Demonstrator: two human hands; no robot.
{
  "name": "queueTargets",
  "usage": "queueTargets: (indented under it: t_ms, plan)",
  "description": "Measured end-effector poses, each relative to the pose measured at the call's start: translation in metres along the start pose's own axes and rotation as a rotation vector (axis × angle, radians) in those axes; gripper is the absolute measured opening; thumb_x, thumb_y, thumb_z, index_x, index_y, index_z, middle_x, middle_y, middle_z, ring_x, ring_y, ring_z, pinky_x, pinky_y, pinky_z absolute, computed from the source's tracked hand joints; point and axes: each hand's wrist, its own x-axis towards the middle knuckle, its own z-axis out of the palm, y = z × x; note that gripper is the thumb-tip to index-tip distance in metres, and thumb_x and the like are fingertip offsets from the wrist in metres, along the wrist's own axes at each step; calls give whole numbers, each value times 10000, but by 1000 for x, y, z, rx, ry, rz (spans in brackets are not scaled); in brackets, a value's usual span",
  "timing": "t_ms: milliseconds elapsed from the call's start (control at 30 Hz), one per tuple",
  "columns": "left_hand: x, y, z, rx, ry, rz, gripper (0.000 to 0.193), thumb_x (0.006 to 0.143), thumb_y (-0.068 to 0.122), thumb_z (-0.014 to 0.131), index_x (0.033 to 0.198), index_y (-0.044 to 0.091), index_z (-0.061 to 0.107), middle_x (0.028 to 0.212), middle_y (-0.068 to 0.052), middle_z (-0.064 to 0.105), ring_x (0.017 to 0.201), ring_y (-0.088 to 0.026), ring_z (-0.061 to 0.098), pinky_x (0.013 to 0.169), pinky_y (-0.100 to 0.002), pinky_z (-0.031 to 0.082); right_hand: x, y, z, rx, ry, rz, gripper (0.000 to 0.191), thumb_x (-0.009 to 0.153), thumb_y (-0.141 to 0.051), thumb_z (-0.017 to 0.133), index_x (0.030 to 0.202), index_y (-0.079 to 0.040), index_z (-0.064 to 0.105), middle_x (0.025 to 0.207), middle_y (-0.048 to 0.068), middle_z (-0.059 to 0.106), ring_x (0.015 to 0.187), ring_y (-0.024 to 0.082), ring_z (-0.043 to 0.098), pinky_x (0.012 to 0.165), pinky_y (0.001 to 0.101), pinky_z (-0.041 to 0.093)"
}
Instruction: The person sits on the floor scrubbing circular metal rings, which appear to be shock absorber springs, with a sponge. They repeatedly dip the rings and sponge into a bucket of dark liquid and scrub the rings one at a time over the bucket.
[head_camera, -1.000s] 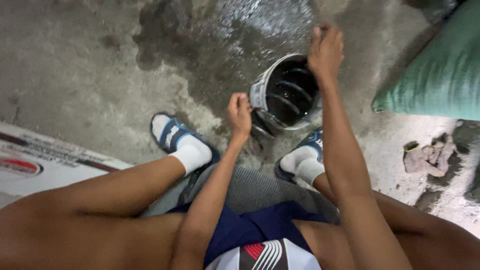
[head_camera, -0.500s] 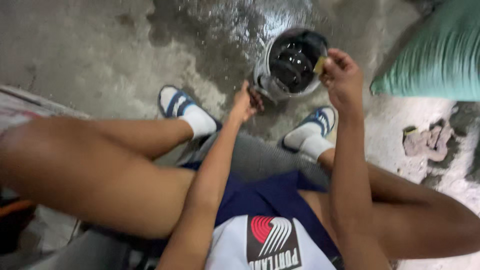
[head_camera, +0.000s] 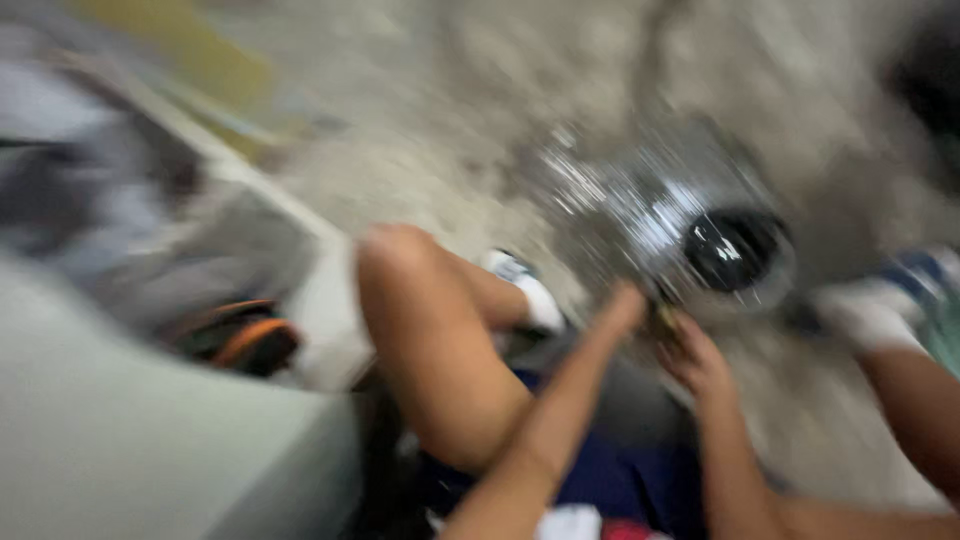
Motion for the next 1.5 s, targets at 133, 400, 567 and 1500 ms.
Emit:
queueTargets:
  t_ms: [133,400,567,1500]
  plan:
    - [-21,16,-11,266,107,66,323,881,244,619,1103,10,637,921,-185,669,710,-276,623,556,-434,487,16,6,20,10,-39,136,156,1009,-312,639,1049,-168,681,886,-25,661,749,132,600,609,275,495]
    - [21,-16,4,92,235,81,414,992,332,548,1313,78,614,1195,-92,682,1099,-262,640,949,-455,500,47,-15,7,-232,-2,229,215,1009,-256,615,1007,-62,710,814,15,630,632,108,558,562,236,474]
    - [57,-49,5,-374,186,-169,564,972,649,416,1281,218,611,1221,41,661,1145,-180,587,997,-445,420,63,-28,-21,-188,-80,215,102,960,-106,663,899,-23,662,787,61,638,652,152,592,538,294,486]
    - [125,-96,-11,-196,184,-19,535,1050,431,537,620,118,478,601,17,449,577,-118,433,568,-319,335,62,13,-53,-182,197,175,365,896,-15,778,1219,43,619,831,70,676,567,118,564,474,268,428]
